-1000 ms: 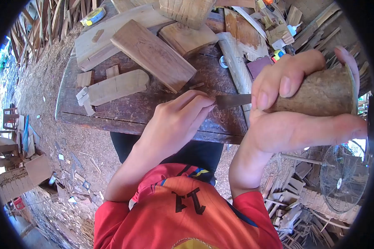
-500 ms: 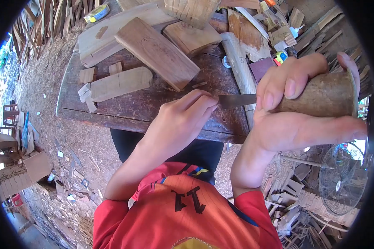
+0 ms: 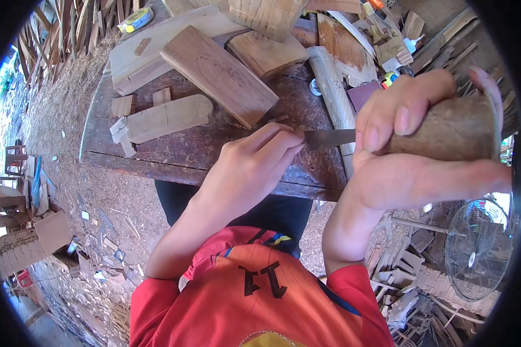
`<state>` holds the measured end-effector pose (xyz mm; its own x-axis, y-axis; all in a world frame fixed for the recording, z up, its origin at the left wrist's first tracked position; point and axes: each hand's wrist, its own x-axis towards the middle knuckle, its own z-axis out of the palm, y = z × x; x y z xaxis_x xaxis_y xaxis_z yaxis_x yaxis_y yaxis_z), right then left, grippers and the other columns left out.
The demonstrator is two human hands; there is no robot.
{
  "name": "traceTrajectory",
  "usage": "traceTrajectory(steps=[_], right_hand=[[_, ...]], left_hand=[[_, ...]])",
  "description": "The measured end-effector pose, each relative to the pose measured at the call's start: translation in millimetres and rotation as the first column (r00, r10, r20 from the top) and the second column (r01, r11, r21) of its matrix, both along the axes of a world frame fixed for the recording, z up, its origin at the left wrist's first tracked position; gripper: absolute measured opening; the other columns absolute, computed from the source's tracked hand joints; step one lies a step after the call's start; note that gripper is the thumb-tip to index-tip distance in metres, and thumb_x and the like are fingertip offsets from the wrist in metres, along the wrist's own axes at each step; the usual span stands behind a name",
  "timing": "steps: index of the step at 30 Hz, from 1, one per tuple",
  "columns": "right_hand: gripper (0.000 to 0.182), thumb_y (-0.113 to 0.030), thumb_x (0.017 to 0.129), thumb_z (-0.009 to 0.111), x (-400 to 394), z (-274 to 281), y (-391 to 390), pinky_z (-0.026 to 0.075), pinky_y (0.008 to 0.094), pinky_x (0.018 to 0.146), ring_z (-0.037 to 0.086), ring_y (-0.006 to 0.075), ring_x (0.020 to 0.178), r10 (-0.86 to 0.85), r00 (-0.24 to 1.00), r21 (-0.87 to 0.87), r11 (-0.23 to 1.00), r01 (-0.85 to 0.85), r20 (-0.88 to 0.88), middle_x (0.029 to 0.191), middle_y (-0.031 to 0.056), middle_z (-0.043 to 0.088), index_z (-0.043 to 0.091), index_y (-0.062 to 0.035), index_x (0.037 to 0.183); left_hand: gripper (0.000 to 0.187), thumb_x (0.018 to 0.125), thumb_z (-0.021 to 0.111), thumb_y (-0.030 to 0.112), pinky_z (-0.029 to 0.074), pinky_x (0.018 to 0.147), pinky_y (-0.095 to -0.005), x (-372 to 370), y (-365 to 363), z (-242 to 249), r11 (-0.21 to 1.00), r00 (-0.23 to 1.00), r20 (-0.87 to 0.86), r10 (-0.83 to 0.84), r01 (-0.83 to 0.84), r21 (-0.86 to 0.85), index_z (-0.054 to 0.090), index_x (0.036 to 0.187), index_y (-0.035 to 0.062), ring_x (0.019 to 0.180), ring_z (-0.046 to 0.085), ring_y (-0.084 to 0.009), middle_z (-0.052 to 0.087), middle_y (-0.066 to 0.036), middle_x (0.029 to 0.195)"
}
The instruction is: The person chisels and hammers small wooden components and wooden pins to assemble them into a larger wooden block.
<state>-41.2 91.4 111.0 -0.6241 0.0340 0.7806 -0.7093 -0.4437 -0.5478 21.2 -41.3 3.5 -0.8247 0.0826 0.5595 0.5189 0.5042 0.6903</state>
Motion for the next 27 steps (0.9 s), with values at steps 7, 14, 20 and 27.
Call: traceTrajectory(steps=[7,14,20,27], right_hand=[[0.089,-0.096,0.075,0.049,-4.3,6.0,24.6,0.036,0.0236,0.038,0.046,0.0108,0.044,0.161,0.987,0.042,0.986,-0.161,0.005,0.071,0.0010,0.051,0.048,-0.0093,0.095],[0.091,-0.092,0.084,0.043,2.0,1.3,10.7,0.035,0.0242,0.034,0.042,0.0108,0.043,0.001,1.000,0.013,1.000,-0.001,0.024,0.069,0.0024,0.048,0.051,-0.0059,0.114],[0.091,-0.096,0.074,0.051,10.3,8.3,14.0,0.036,0.0228,0.037,0.046,0.0123,0.046,-0.006,0.997,-0.065,0.998,0.012,0.082,0.067,0.0027,0.049,0.050,-0.0069,0.092],[0.092,-0.093,0.087,0.030,7.3,9.3,-6.2,0.031,0.0247,0.032,0.039,0.0107,0.038,-0.263,0.945,0.017,0.964,0.265,0.197,0.065,0.0041,0.049,0.049,-0.0069,0.116]], left_hand=[[0.014,0.089,0.075,0.005,0.061,0.073,-0.0348,-2.0,1.0,14.2,1.000,0.998,-0.064,0.005,-0.006,-0.019,0.071,0.102,0.0029,0.086,0.074,-0.0263,0.073,-0.010,0.100],[0.014,0.089,0.075,0.005,0.062,0.071,-0.0357,-0.1,3.5,1.1,0.999,1.000,0.008,-0.008,0.008,-0.033,0.070,0.102,0.0038,0.085,0.074,-0.0260,0.072,-0.008,0.099],[0.013,0.090,0.074,0.005,0.062,0.071,-0.0357,-0.3,1.5,14.1,0.998,1.000,-0.020,-0.012,0.010,-0.055,0.069,0.102,0.0039,0.086,0.073,-0.0266,0.072,-0.008,0.100],[0.013,0.090,0.073,0.006,0.062,0.070,-0.0371,-2.1,5.1,0.2,1.000,1.000,0.016,0.004,-0.003,-0.026,0.069,0.103,0.0043,0.084,0.073,-0.0278,0.071,-0.009,0.100]])
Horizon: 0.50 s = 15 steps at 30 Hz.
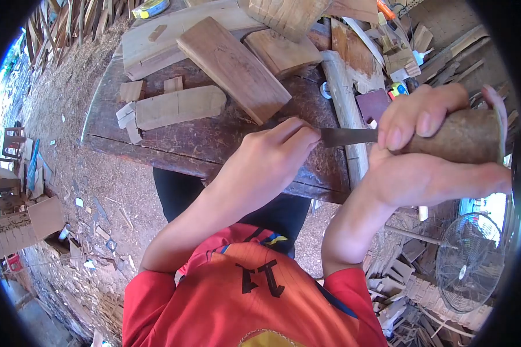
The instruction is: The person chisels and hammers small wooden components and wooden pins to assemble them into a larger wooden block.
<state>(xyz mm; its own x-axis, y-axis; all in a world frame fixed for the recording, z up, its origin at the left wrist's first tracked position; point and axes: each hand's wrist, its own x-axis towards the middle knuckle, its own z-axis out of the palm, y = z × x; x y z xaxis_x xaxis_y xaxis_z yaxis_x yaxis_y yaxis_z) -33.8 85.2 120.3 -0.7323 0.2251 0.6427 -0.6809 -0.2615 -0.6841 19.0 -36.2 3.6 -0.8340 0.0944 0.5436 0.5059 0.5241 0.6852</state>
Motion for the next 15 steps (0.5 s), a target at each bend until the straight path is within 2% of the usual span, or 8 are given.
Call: traceTrajectory(steps=[2,3,5,7,10,13,15], right_hand=[[0.093,-0.095,0.085,0.028,-2.7,5.5,6.5,0.031,0.0248,0.032,0.039,0.0100,0.038,-0.008,1.000,0.041,0.999,0.009,-0.027,0.064,0.0032,0.048,0.049,-0.0082,0.111],[0.093,-0.096,0.084,0.028,-5.4,8.4,19.2,0.031,0.0249,0.032,0.039,0.0098,0.038,0.050,0.994,0.067,0.997,-0.044,-0.096,0.064,0.0029,0.048,0.048,-0.0088,0.109],[0.093,-0.095,0.085,0.027,-7.0,4.4,23.1,0.031,0.0250,0.032,0.039,0.0099,0.038,0.082,0.984,0.103,0.992,-0.066,-0.161,0.064,0.0032,0.048,0.048,-0.0084,0.109],[0.093,-0.093,0.088,0.026,-11.2,-8.6,2.9,0.032,0.0249,0.031,0.039,0.0105,0.038,0.030,0.984,0.113,0.994,-0.010,-0.174,0.065,0.0042,0.048,0.048,-0.0062,0.115],[0.093,-0.090,0.091,0.026,-12.0,-13.8,1.3,0.033,0.0252,0.031,0.040,0.0117,0.037,0.066,0.985,0.055,0.997,-0.057,-0.160,0.065,0.0055,0.049,0.047,-0.0044,0.122],[0.094,-0.090,0.090,0.028,-11.3,-7.5,3.9,0.033,0.0250,0.031,0.040,0.0120,0.037,0.092,0.986,0.041,0.995,-0.087,-0.140,0.065,0.0054,0.050,0.048,-0.0049,0.123],[0.094,-0.091,0.089,0.029,-6.2,-0.1,8.0,0.034,0.0247,0.030,0.041,0.0118,0.037,0.074,0.996,-0.028,0.997,-0.076,-0.056,0.065,0.0050,0.050,0.049,-0.0052,0.122]], left_hand=[[0.013,0.090,0.073,0.006,0.062,0.070,-0.0375,-2.8,-2.3,8.7,1.000,1.000,-0.023,0.000,0.000,-0.014,0.069,0.103,0.0044,0.084,0.073,-0.0282,0.071,-0.009,0.100],[0.013,0.090,0.073,0.006,0.062,0.070,-0.0377,-2.3,-2.8,13.3,1.000,1.000,-0.031,-0.005,0.005,-0.019,0.069,0.103,0.0044,0.084,0.073,-0.0283,0.071,-0.009,0.100],[0.013,0.090,0.073,0.006,0.062,0.070,-0.0378,-0.6,-1.6,10.9,1.000,1.000,-0.017,-0.007,0.006,-0.012,0.069,0.103,0.0045,0.084,0.073,-0.0286,0.071,-0.009,0.100],[0.013,0.090,0.073,0.006,0.062,0.070,-0.0377,-1.8,0.6,1.4,1.000,1.000,0.011,0.001,-0.001,0.008,0.069,0.103,0.0047,0.084,0.073,-0.0287,0.071,-0.009,0.099],[0.014,0.090,0.074,0.005,0.062,0.070,-0.0378,-2.0,2.1,-2.6,1.000,1.000,0.024,0.006,-0.006,0.000,0.069,0.103,0.0048,0.084,0.073,-0.0291,0.072,-0.009,0.098],[0.015,0.089,0.075,0.006,0.062,0.071,-0.0375,-3.6,1.4,2.8,1.000,1.000,0.004,0.006,-0.006,0.018,0.069,0.103,0.0050,0.084,0.073,-0.0290,0.072,-0.009,0.098],[0.015,0.089,0.075,0.006,0.062,0.072,-0.0373,-3.5,1.5,10.5,1.000,1.000,-0.020,0.020,-0.020,0.020,0.069,0.102,0.0052,0.085,0.073,-0.0292,0.072,-0.009,0.098]])
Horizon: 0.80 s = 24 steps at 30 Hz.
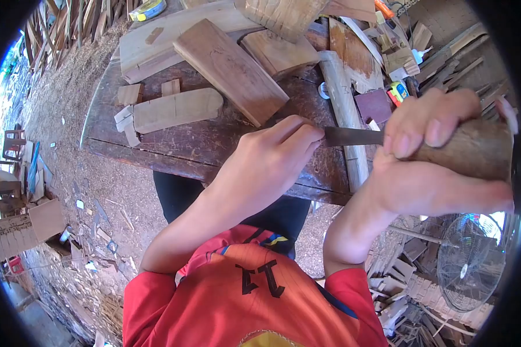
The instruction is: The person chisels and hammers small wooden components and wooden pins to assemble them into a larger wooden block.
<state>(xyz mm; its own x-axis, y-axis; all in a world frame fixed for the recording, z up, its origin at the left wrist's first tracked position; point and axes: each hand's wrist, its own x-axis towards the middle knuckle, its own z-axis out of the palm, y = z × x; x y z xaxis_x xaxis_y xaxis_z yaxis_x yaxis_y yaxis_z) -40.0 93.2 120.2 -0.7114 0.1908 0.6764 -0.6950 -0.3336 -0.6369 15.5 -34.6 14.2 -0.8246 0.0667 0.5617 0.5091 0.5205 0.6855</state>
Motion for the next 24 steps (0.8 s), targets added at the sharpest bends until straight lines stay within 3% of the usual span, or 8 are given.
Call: traceTrajectory(steps=[4,7,11,24], right_hand=[[0.094,-0.091,0.088,0.030,3.8,3.1,-18.0,0.034,0.0246,0.030,0.042,0.0117,0.038,-0.122,0.990,-0.017,0.992,0.123,0.072,0.064,0.0047,0.051,0.050,-0.0058,0.122],[0.094,-0.091,0.088,0.028,-5.5,-9.9,-16.5,0.034,0.0249,0.031,0.041,0.0121,0.037,-0.053,0.997,0.020,0.998,0.054,-0.050,0.064,0.0050,0.050,0.049,-0.0059,0.123],[0.095,-0.092,0.088,0.026,-6.4,-12.8,-15.4,0.034,0.0253,0.031,0.040,0.0125,0.037,-0.004,0.996,0.036,0.999,0.007,-0.089,0.064,0.0053,0.049,0.049,-0.0061,0.123],[0.098,-0.094,0.087,0.022,-10.0,-18.2,-2.0,0.034,0.0269,0.031,0.037,0.0139,0.037,0.140,0.988,0.017,0.990,-0.139,-0.066,0.065,0.0063,0.047,0.047,-0.0082,0.127]], left_hand=[[0.014,0.089,0.075,0.006,0.061,0.074,-0.0373,0.2,2.5,-5.7,0.999,1.000,0.018,0.014,-0.015,0.048,0.070,0.102,0.0054,0.087,0.073,-0.0296,0.072,-0.009,0.099],[0.015,0.089,0.075,0.007,0.061,0.075,-0.0378,1.7,4.1,-13.4,0.999,0.998,0.060,0.027,-0.029,0.031,0.070,0.102,0.0046,0.088,0.074,-0.0299,0.073,-0.010,0.100],[0.015,0.089,0.076,0.008,0.060,0.075,-0.0376,0.2,3.2,-11.2,0.999,0.997,0.068,0.030,-0.032,0.030,0.071,0.102,0.0038,0.087,0.073,-0.0297,0.073,-0.010,0.100],[0.016,0.086,0.079,0.005,0.060,0.076,-0.0348,4.4,1.2,-13.8,0.998,0.998,0.058,0.033,-0.035,0.042,0.072,0.101,0.0025,0.088,0.075,-0.0274,0.075,-0.010,0.099]])
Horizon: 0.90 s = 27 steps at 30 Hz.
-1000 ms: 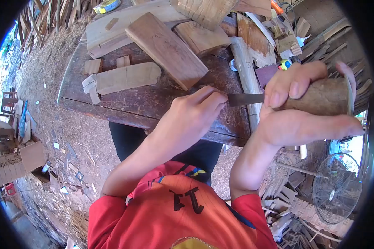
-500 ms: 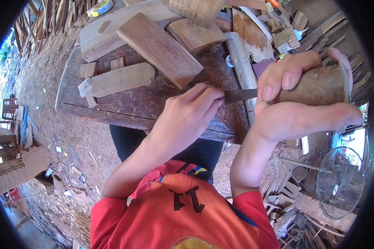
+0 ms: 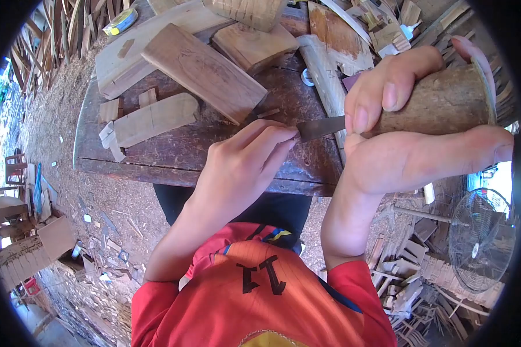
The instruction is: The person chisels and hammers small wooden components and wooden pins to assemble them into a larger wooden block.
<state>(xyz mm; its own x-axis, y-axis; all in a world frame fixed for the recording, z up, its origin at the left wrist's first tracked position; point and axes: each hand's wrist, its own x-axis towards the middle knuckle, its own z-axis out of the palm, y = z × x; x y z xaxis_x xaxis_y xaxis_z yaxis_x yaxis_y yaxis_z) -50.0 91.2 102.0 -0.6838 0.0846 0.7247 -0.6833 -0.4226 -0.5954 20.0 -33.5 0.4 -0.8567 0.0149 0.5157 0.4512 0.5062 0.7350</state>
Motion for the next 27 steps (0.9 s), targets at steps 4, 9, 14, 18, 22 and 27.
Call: traceTrajectory(steps=[4,9,14,18,22,27], right_hand=[[0.096,-0.093,0.088,0.024,1.0,1.8,4.0,0.033,0.0275,0.032,0.038,0.0141,0.038,0.021,1.000,0.011,1.000,-0.021,0.002,0.067,0.0061,0.048,0.047,-0.0089,0.128],[0.094,-0.093,0.087,0.026,1.1,2.9,7.7,0.034,0.0276,0.033,0.040,0.0142,0.039,0.076,0.997,0.038,0.996,-0.076,-0.011,0.069,0.0046,0.050,0.046,-0.0095,0.126],[0.090,-0.091,0.089,0.027,0.1,5.8,12.4,0.035,0.0271,0.034,0.043,0.0138,0.040,0.078,0.994,0.065,0.994,-0.083,0.076,0.070,0.0036,0.050,0.044,-0.0105,0.124],[0.090,-0.091,0.089,0.028,-3.3,2.9,10.0,0.035,0.0270,0.034,0.043,0.0133,0.041,0.167,0.985,0.098,0.982,-0.163,-0.033,0.070,0.0035,0.049,0.042,-0.0101,0.125],[0.092,-0.092,0.088,0.029,-3.3,-3.1,5.5,0.034,0.0264,0.033,0.042,0.0128,0.041,0.126,0.991,0.090,0.989,-0.121,-0.044,0.070,0.0039,0.050,0.043,-0.0092,0.125],[0.093,-0.092,0.088,0.027,-6.2,-5.9,3.2,0.032,0.0250,0.032,0.040,0.0122,0.040,0.000,1.000,0.065,0.998,0.001,-0.026,0.068,0.0046,0.050,0.047,-0.0083,0.124]], left_hand=[[0.016,0.086,0.079,0.004,0.061,0.077,-0.0342,-0.5,0.4,-0.5,1.000,1.000,-0.014,0.017,-0.017,-0.007,0.073,0.100,0.0029,0.089,0.076,-0.0261,0.076,-0.010,0.099],[0.016,0.085,0.080,0.003,0.061,0.076,-0.0335,0.5,-0.6,-1.5,1.000,1.000,-0.013,0.013,-0.014,-0.016,0.073,0.099,0.0030,0.088,0.076,-0.0256,0.076,-0.010,0.098],[0.016,0.084,0.080,0.003,0.061,0.074,-0.0335,-0.1,-1.1,-2.0,1.000,1.000,-0.018,-0.003,0.003,-0.008,0.072,0.098,0.0026,0.087,0.076,-0.0254,0.076,-0.010,0.098],[0.016,0.085,0.080,0.002,0.061,0.073,-0.0345,-0.4,-1.3,-4.5,1.000,1.000,-0.024,-0.018,0.018,0.003,0.071,0.099,0.0023,0.086,0.076,-0.0259,0.076,-0.010,0.098],[0.016,0.086,0.079,0.003,0.061,0.073,-0.0353,-0.1,-1.0,-4.1,1.000,1.000,-0.024,-0.019,0.019,-0.003,0.070,0.099,0.0022,0.085,0.075,-0.0265,0.075,-0.010,0.099],[0.014,0.087,0.077,0.003,0.061,0.074,-0.0349,-0.8,-0.5,-1.4,0.999,1.000,-0.004,-0.021,0.020,-0.035,0.070,0.099,0.0022,0.087,0.075,-0.0266,0.075,-0.010,0.100]])
